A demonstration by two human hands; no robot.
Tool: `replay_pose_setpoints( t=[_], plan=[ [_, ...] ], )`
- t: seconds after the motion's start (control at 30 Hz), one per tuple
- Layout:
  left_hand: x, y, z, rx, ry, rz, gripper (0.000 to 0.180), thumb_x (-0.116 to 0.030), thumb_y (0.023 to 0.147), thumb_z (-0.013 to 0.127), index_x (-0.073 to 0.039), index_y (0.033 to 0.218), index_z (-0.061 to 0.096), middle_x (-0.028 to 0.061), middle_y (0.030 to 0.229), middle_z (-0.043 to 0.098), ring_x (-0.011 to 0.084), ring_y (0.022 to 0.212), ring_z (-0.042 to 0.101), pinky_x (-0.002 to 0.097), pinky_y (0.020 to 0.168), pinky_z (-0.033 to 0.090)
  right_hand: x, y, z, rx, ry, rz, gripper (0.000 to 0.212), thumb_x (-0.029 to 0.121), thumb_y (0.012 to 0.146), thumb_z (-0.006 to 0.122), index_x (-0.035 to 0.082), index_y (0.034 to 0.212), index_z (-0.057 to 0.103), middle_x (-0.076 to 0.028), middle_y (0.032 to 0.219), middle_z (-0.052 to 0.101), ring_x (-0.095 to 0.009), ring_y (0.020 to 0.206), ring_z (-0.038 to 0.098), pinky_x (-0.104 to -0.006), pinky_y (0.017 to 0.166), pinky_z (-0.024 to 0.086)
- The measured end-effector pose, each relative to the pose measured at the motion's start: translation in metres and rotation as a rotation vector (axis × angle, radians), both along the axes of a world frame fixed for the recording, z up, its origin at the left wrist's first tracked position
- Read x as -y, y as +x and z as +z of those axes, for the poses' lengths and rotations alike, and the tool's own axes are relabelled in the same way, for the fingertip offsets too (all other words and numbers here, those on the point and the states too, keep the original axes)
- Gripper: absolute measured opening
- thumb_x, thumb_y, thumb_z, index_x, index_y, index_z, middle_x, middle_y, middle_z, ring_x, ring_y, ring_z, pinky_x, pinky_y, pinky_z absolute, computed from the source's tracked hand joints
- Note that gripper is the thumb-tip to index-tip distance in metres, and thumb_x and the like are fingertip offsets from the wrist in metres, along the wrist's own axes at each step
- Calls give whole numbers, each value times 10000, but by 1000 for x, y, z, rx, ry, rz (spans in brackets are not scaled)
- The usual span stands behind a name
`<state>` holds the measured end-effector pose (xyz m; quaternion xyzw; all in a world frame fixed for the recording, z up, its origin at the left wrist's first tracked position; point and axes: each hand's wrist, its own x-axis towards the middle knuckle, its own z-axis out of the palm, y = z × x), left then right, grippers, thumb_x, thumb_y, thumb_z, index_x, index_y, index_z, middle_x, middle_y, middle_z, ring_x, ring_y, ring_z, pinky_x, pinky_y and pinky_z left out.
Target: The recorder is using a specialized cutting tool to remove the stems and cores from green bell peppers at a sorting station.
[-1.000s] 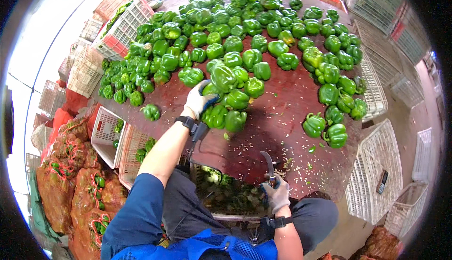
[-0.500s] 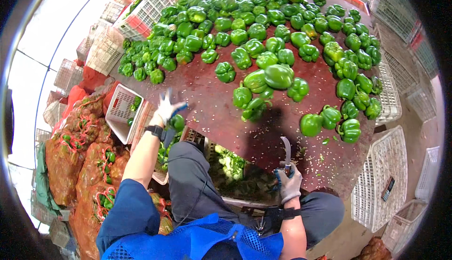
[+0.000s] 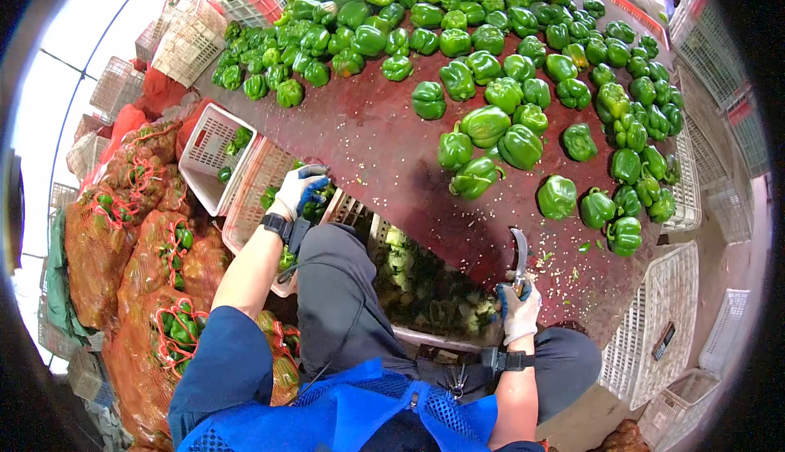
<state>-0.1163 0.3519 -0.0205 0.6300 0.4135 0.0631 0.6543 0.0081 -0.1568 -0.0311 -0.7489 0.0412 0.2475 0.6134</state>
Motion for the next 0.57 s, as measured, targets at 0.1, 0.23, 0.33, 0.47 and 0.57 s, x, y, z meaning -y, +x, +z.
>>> replay_pose_setpoints(
  t=[0.1,0.23,0.33,0.47,0.57],
  plan=[
    [11,-29,-7,88,32,-29,308,-65,878,701,5,1173,650,68,973,686,146,759,645,289,656,540,-3,-1,4,13,18,41,219,25,883,645,-7,1099,635,-32,754,621,-104,536,587,-249,482,460],
    [22,-57,-25,117,-42,-53,259,-64,916,642,29,1157,656,67,924,682,133,742,630,264,668,526,-8,-4,12,-36,32,33,229,24,898,636,-4,1125,620,-24,751,605,-103,537,571,-242,491,459],
    [44,-77,-49,130,257,-211,246,-68,939,601,14,1162,665,58,936,684,135,826,630,262,730,519,-3,-7,1,-60,80,2,266,34,880,652,7,1144,627,-31,824,616,-99,557,575,-236,495,464],
    [102,-126,-93,103,245,-137,303,-183,949,606,-22,1198,668,93,1120,699,213,1006,648,342,880,525,1,-6,-2,-92,26,-35,276,26,868,654,11,1141,623,-23,827,608,-97,549,560,-223,492,454],
    [106,-165,-147,57,671,-342,382,-249,937,617,-41,1258,634,146,1186,685,275,1057,660,386,972,496,-7,-6,0,-68,22,-22,252,3,890,609,0,1142,607,-25,765,603,-99,525,548,-219,459,426]
  ],
)
